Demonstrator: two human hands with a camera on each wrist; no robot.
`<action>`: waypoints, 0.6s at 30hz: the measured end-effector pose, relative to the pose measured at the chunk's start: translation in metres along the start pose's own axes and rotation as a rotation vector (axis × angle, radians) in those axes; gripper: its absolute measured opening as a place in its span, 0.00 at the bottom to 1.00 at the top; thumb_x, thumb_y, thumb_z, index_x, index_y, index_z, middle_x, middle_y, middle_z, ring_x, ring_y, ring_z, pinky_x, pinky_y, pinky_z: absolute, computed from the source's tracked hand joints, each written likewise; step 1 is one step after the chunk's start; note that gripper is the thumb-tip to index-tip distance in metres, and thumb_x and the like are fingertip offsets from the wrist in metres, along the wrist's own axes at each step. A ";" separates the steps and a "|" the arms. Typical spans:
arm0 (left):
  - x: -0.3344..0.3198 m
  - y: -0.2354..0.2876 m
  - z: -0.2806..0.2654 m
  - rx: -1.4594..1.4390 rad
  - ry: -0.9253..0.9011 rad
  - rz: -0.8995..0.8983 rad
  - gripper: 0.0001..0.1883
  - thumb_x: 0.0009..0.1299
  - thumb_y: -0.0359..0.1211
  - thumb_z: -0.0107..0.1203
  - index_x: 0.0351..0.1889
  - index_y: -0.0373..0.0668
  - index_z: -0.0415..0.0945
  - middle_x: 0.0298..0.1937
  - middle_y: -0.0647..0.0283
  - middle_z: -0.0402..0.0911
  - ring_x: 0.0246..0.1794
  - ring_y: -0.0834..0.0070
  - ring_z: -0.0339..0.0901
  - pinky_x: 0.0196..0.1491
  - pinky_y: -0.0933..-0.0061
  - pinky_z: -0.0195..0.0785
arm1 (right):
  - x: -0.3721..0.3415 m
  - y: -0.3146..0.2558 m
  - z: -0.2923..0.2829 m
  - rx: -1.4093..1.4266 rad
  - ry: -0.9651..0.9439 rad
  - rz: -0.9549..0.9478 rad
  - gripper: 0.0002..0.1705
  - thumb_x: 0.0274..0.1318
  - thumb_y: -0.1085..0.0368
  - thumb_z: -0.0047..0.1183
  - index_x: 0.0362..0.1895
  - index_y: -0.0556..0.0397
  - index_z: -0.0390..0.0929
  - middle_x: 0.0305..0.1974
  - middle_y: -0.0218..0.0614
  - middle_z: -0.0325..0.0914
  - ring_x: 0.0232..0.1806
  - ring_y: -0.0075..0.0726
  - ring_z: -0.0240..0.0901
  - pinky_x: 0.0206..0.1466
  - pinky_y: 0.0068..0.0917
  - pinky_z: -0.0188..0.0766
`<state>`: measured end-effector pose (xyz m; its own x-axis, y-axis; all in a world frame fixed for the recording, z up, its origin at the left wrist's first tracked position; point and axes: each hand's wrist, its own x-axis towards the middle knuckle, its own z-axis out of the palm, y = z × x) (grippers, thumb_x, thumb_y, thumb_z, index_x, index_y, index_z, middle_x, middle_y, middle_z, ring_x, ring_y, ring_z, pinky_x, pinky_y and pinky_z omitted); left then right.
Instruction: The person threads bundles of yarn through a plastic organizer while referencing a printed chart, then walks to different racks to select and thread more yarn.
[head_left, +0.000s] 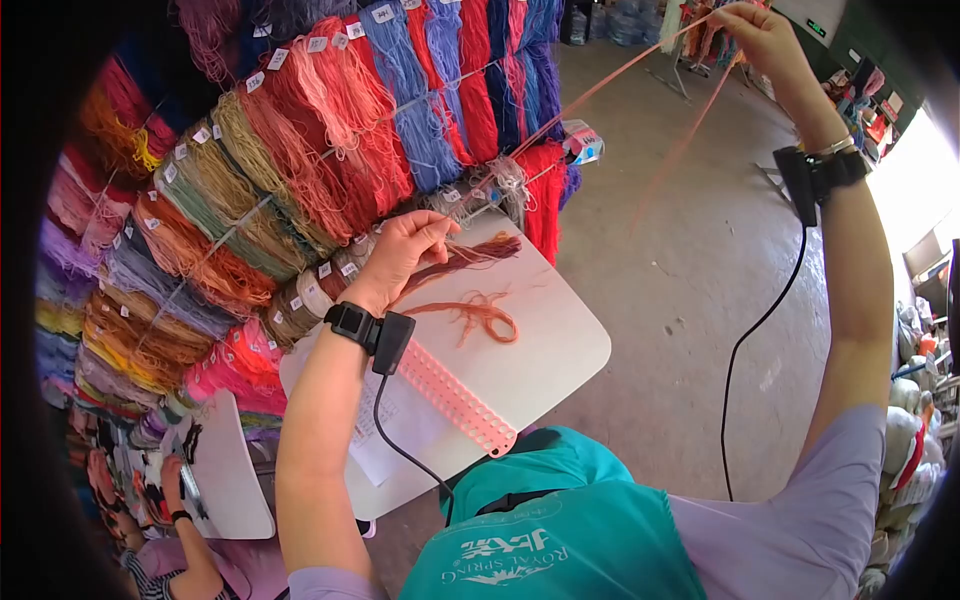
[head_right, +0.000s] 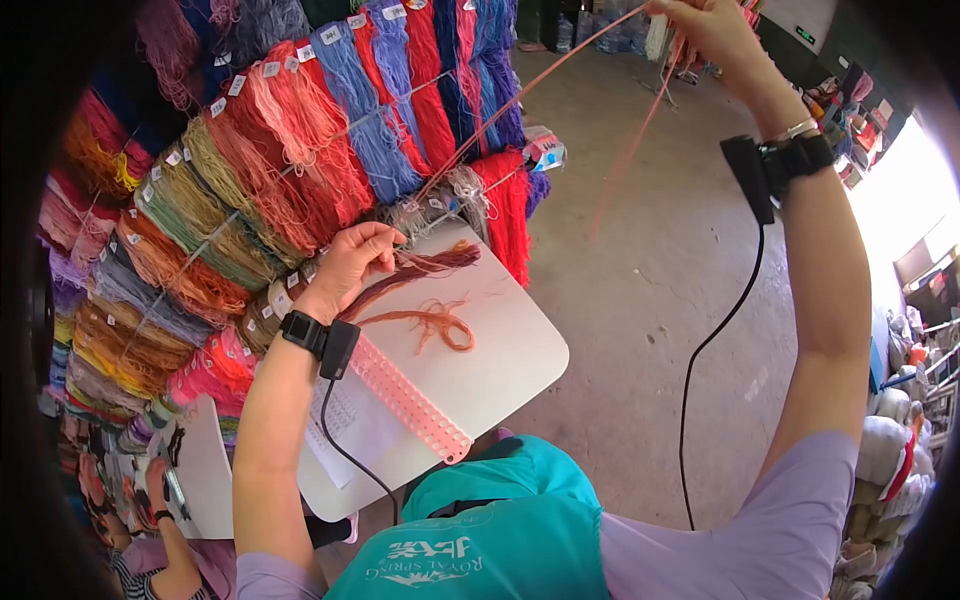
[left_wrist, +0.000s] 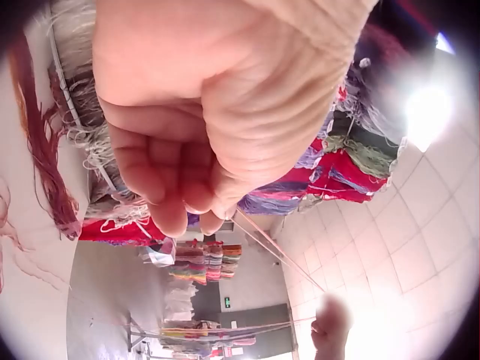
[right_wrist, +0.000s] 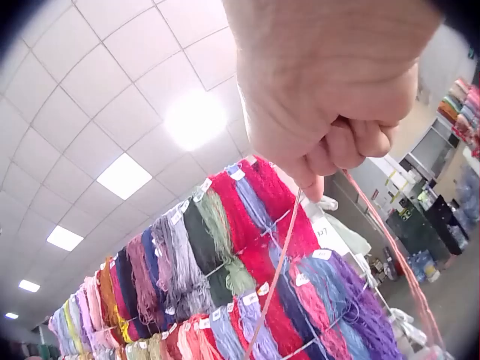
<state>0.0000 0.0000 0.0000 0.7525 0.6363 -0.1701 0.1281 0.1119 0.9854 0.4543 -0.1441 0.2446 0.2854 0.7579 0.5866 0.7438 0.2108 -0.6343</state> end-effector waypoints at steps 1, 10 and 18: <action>0.001 0.006 0.003 0.008 0.001 0.008 0.25 0.76 0.38 0.57 0.68 0.40 0.70 0.51 0.63 0.82 0.45 0.79 0.79 0.48 0.78 0.73 | 0.002 -0.006 -0.005 0.041 0.011 -0.010 0.10 0.63 0.62 0.58 0.34 0.56 0.86 0.24 0.26 0.79 0.22 0.18 0.69 0.26 0.17 0.63; 0.019 0.101 0.086 0.144 0.057 0.306 0.26 0.77 0.33 0.53 0.71 0.38 0.64 0.57 0.60 0.78 0.46 0.76 0.82 0.47 0.77 0.76 | -0.011 -0.080 0.001 0.144 -0.295 0.145 0.06 0.63 0.64 0.57 0.33 0.51 0.81 0.20 0.20 0.70 0.14 0.14 0.57 0.16 0.17 0.55; -0.008 0.120 0.115 -0.245 -0.169 0.181 0.13 0.78 0.35 0.51 0.53 0.35 0.74 0.37 0.66 0.79 0.29 0.79 0.78 0.35 0.79 0.72 | -0.046 -0.087 0.127 0.234 -0.715 -0.026 0.11 0.66 0.61 0.55 0.40 0.55 0.83 0.33 0.18 0.77 0.35 0.10 0.67 0.34 0.16 0.63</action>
<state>0.0832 -0.0794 0.1203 0.8480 0.5291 0.0306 -0.1609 0.2021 0.9660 0.2998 -0.1191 0.2088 -0.2524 0.9501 0.1834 0.5745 0.2996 -0.7617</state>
